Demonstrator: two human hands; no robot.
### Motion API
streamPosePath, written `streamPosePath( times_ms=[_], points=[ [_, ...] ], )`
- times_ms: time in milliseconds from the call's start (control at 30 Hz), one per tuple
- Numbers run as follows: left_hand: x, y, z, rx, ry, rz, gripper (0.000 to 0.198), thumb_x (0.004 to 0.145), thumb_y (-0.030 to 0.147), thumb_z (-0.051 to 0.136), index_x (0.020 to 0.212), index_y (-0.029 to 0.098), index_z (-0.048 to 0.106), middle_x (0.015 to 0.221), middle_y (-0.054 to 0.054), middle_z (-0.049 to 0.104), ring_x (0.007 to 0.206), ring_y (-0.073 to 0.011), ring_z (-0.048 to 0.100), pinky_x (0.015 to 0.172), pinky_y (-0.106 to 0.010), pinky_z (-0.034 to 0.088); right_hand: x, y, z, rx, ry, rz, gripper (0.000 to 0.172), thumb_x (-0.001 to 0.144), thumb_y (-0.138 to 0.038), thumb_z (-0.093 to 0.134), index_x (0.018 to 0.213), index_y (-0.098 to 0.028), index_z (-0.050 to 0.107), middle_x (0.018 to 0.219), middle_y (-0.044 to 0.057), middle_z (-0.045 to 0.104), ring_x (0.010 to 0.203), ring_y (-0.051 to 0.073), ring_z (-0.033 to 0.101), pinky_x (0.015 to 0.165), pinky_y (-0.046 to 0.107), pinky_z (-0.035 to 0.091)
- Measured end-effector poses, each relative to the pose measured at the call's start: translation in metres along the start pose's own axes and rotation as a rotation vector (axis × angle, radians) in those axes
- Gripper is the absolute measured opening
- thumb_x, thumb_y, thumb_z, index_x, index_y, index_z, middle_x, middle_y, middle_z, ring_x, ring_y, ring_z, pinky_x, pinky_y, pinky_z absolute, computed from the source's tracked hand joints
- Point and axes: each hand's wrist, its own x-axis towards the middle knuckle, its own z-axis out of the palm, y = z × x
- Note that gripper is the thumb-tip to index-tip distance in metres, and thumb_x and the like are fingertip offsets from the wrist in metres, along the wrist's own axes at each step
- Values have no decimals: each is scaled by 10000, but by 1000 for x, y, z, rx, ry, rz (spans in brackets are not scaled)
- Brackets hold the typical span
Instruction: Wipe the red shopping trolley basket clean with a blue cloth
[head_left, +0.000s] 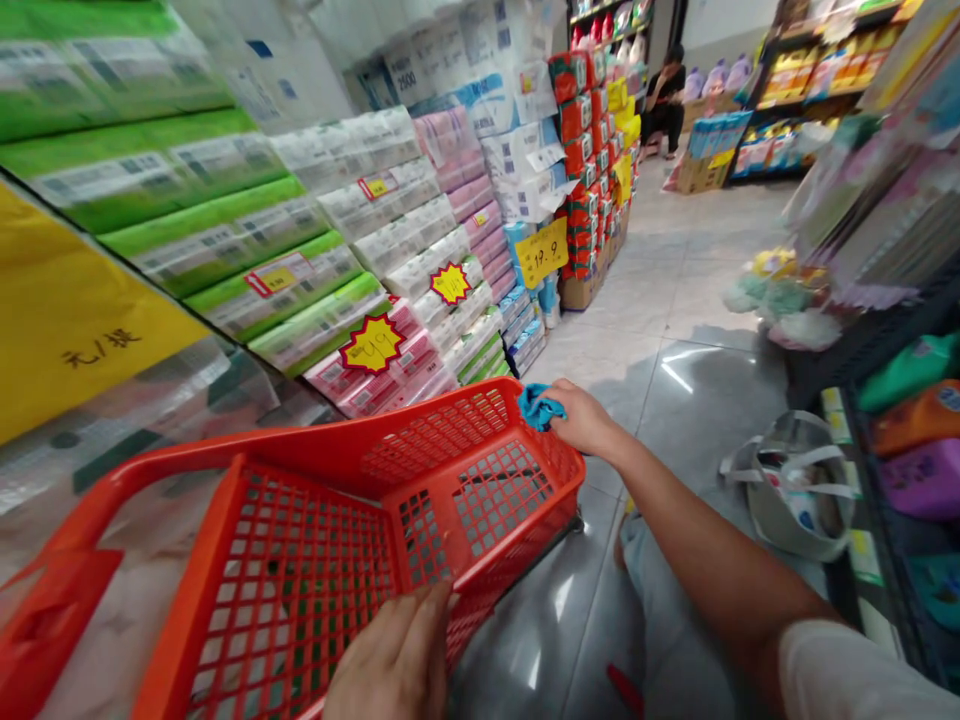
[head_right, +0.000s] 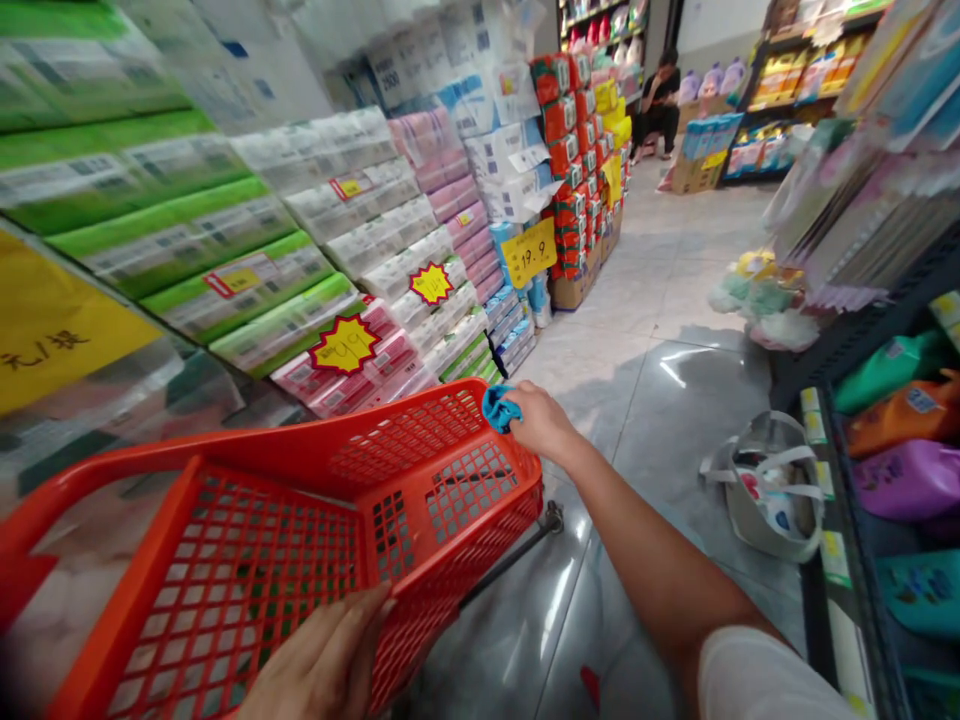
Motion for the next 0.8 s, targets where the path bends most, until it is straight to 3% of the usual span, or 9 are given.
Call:
streamPosePath(
  times_ms=[133,300,433,567,700,800],
  points=[
    [13,10,8,2,37,-87,224,1007,229,462,1061,218,680,874,7,747,762,-147,675,741,-297,485,-54,-14,-5,-175,-42,40,336,766,-38,520,986,-203,715,1021,71,602,980,206,565,901,300,433],
    [26,26,14,-20,74,-167,180,981,217,511,1008,196,687,820,-24,738,716,-170,653,664,-305,496,-94,-73,14,-260,-48,-32,405,775,-58,547,1130,-190,691,1092,125,598,1053,277,547,941,380,451],
    [22,31,-3,-269,140,-225,256,951,109,509,1149,172,659,1110,-81,740,1046,-177,663,935,-328,548,-101,-117,41,-198,-95,-299,418,770,-52,547,1133,-210,680,1163,117,603,1072,286,536,945,404,461],
    [-16,22,-46,-164,232,-300,335,896,50,567,1186,194,653,1104,-66,734,1103,-187,617,989,-352,519,-93,-110,45,-200,-102,-348,415,755,-51,545,1102,-224,693,1123,104,624,1030,282,546,905,410,463],
    [-76,-3,-84,223,358,-386,333,802,74,701,1079,258,684,972,-32,700,984,-205,613,951,-389,474,-79,-91,36,-329,-67,-235,322,781,-69,524,1010,-199,709,1002,119,624,937,285,552,830,417,452],
    [-109,-30,-95,389,541,-652,258,829,211,709,1078,211,640,1018,-75,661,1068,-254,599,1001,-468,435,-84,-111,40,-339,-113,-267,313,781,-68,537,1017,-181,709,997,132,619,958,295,546,861,429,454]
  ],
)
